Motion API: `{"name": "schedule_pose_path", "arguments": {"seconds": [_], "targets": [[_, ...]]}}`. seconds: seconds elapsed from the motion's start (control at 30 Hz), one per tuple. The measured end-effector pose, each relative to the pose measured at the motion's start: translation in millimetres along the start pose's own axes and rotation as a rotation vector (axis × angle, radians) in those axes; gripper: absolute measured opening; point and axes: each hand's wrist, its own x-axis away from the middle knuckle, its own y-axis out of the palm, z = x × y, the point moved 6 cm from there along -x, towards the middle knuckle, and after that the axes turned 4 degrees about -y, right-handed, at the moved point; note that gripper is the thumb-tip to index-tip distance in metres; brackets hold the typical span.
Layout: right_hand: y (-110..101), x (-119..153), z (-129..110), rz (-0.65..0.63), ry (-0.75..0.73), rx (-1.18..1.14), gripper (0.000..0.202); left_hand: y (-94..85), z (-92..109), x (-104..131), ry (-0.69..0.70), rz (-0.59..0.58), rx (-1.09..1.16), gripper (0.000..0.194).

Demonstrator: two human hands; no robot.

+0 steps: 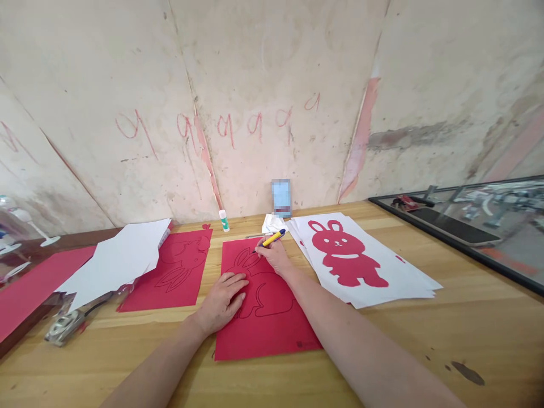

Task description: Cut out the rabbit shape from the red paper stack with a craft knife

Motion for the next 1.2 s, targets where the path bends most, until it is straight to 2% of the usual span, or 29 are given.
{"name": "schedule_pose_path", "arguments": {"seconds": [0.27, 0.4, 0.67, 0.93, 1.2], "targets": [[-10.3, -3.9, 2.4, 0.057, 0.003, 0.148, 0.009, 0.6, 0.4, 0.5, -0.015, -0.021, 0.011, 0.034], [-9.0, -3.8, 2.6, 0.034, 0.026, 0.161, 0.008, 0.5, 0.7, 0.2, -0.018, -0.020, 0.022, 0.034], [-10.1, -2.4, -0.4, -0.023, -0.018, 0.314, 0.006, 0.7, -0.1, 0.2, -0.001, -0.008, 0.061, 0.034], [-8.7, -0.3, 3.3, -0.070, 0.038, 0.295, 0.009, 2.1, -1.3, -0.3, 0.002, -0.012, 0.079, 0.034], [-8.8, 0.2, 5.2, -0.066, 0.027, 0.349, 0.008, 1.6, -1.0, -1.4, -0.007, -0.003, 0.099, 0.033]]}}
